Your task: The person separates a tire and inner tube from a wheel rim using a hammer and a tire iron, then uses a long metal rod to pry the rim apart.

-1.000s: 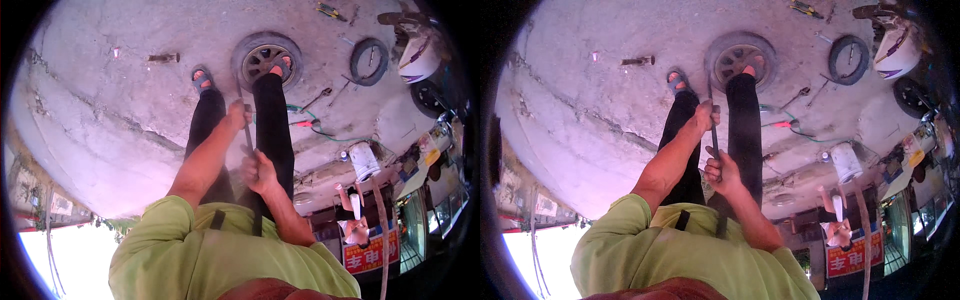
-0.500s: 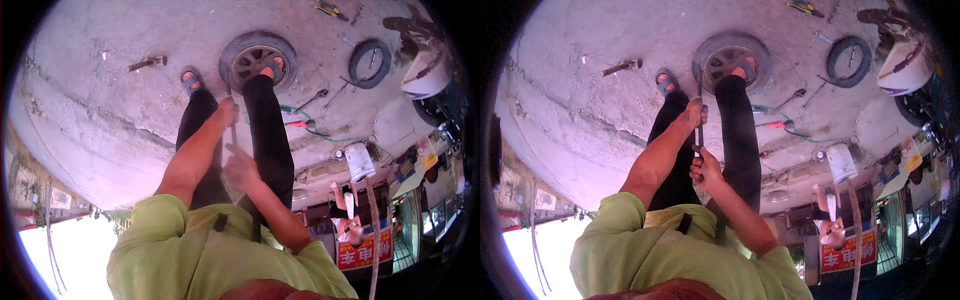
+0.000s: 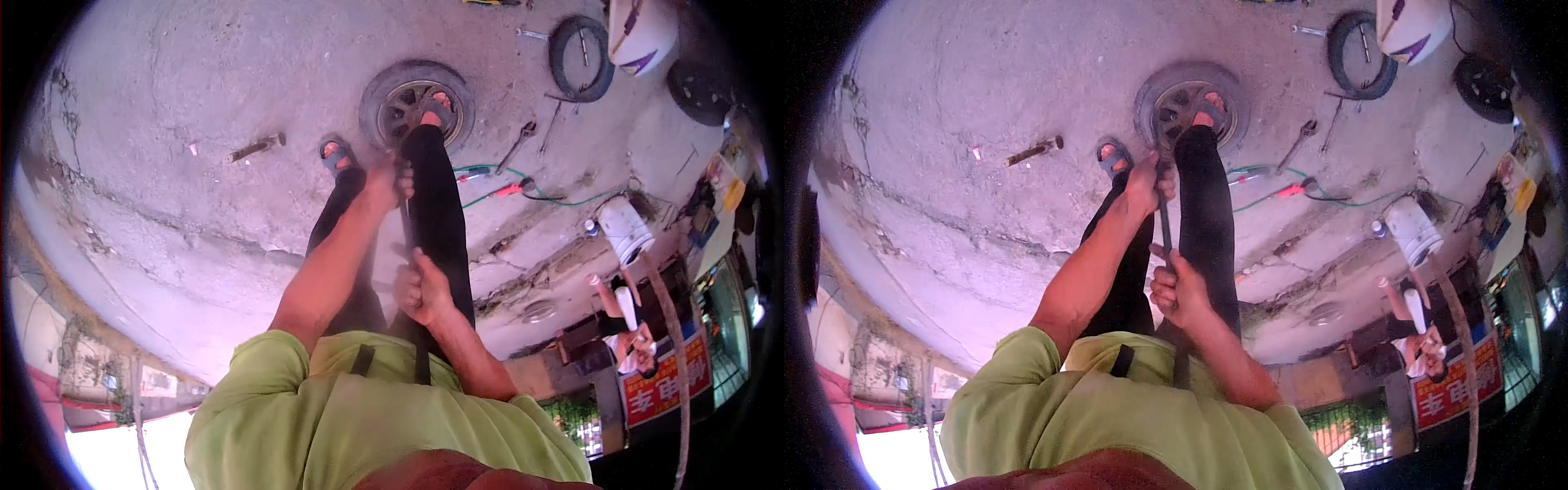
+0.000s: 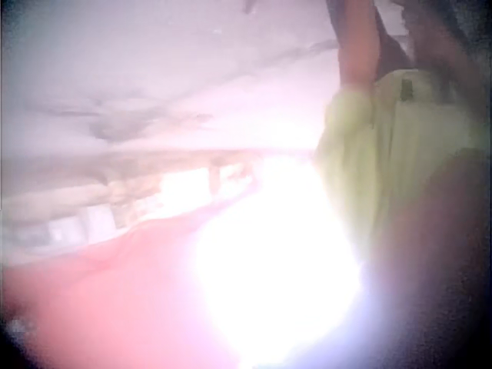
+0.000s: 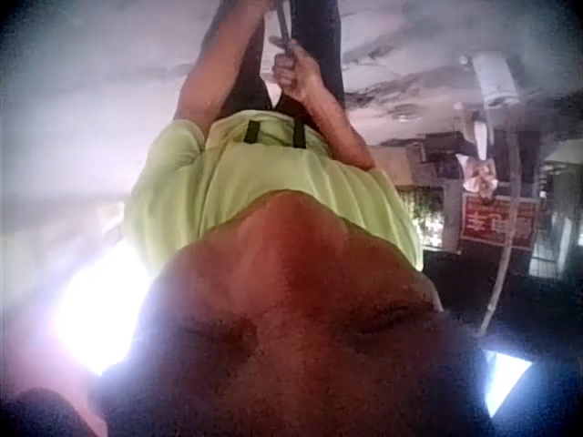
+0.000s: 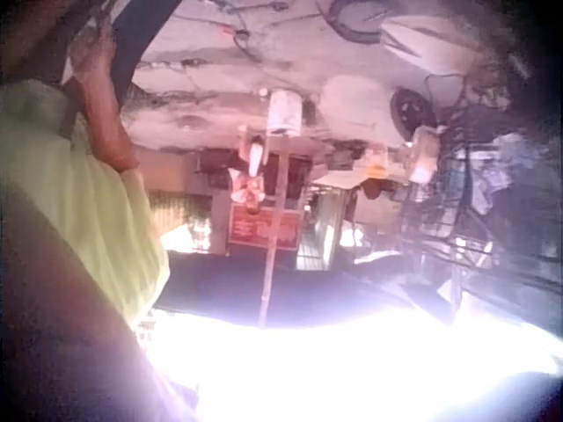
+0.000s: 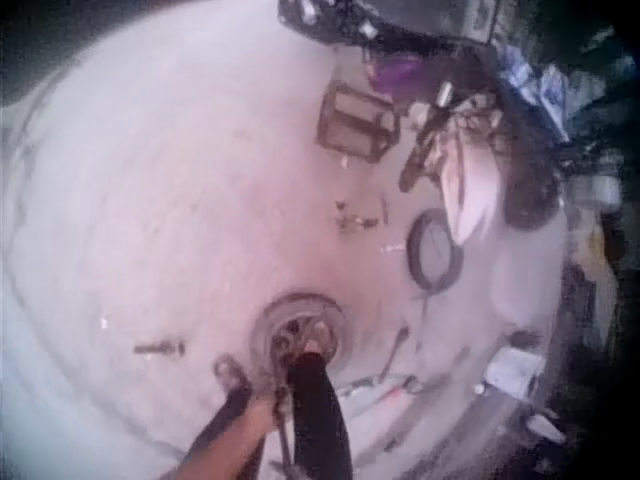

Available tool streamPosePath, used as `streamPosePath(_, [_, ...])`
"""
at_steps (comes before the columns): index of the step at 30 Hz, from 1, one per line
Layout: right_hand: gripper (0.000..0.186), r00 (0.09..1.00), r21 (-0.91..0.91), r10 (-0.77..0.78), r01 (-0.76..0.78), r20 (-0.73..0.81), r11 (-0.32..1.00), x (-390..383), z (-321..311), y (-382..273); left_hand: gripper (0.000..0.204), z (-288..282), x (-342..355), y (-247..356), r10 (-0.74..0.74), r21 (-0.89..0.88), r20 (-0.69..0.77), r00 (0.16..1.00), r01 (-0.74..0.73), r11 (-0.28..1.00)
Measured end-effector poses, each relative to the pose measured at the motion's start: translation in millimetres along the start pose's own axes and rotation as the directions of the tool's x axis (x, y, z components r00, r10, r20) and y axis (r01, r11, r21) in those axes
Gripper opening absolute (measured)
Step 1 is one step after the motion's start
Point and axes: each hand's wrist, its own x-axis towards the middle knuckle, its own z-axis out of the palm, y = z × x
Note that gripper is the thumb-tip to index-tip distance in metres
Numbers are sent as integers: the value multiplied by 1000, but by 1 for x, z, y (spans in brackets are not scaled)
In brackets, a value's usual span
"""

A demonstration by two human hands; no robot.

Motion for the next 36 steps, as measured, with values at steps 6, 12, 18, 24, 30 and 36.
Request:
streamPosePath(6, [38,989,193,-45,17,141,981,10,19,-53,40,80,39,23,115,282,-143,983,-71,957])
streamPosePath(12, [38,991,243,-16,-17,133,970,15,39,-96,37,110,68,29,183,429,-246,952,-63,901])
streamPosePath(18, [37,997,180,8,-22,82,983,37,49,-146,39,125,84,55,356,644,219,908,-409,646])
streamPosePath(24, [39,989,-43,47,-54,-140,998,47,39,-116,39,60,127,51,318,505,-37,947,-257,824])
streamPosePath(30, [41,998,106,-9,3,55,994,11,12,-112,33,104,71,11,173,451,-85,981,-117,885])
streamPosePath(36, [40,927,470,-102,-87,361,879,-20,-25,-102,35,156,51,-30,150,553,-92,984,-75,830])
